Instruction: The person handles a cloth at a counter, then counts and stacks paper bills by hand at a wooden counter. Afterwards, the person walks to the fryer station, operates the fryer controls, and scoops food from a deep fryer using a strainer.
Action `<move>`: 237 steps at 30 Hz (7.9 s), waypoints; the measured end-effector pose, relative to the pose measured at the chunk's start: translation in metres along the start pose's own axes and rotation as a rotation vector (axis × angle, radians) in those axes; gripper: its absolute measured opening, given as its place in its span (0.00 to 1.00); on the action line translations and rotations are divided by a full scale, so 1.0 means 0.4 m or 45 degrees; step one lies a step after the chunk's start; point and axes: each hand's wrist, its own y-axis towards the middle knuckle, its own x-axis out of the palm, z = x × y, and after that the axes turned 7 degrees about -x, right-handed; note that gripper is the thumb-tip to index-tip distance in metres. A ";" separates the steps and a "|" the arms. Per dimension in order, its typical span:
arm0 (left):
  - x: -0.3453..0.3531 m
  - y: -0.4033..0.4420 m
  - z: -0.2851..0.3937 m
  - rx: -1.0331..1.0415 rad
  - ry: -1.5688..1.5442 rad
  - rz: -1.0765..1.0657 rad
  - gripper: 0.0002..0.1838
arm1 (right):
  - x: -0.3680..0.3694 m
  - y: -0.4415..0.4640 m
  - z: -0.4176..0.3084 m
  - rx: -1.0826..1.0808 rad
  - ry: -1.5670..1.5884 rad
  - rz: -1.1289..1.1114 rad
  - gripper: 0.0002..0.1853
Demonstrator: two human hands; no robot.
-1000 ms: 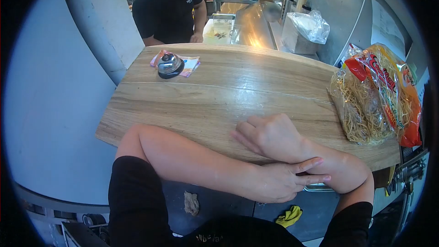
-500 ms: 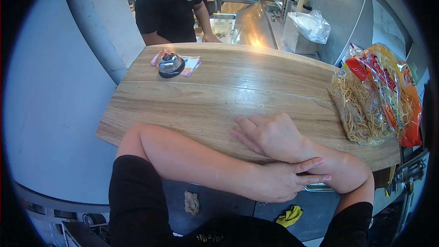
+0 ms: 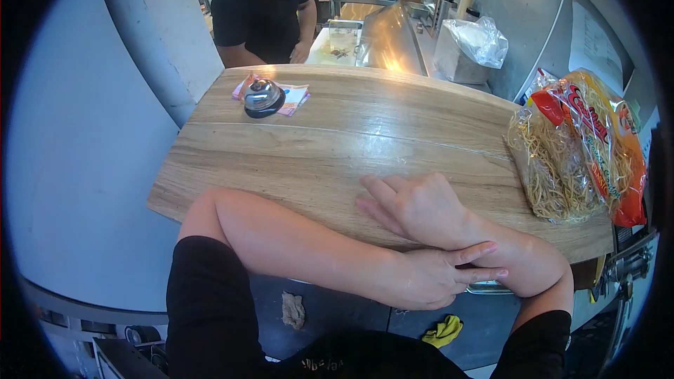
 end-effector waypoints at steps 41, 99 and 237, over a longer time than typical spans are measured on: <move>0.029 -0.002 -0.005 0.027 -0.114 0.190 0.14 | 0.012 -0.006 0.005 0.015 -0.006 0.022 0.13; 0.018 0.001 0.008 0.005 -0.071 0.090 0.22 | 0.006 -0.006 -0.006 -0.062 0.040 -0.013 0.17; 0.030 0.014 -0.004 -0.037 -0.298 0.361 0.20 | 0.024 -0.005 0.010 0.039 -0.025 -0.033 0.15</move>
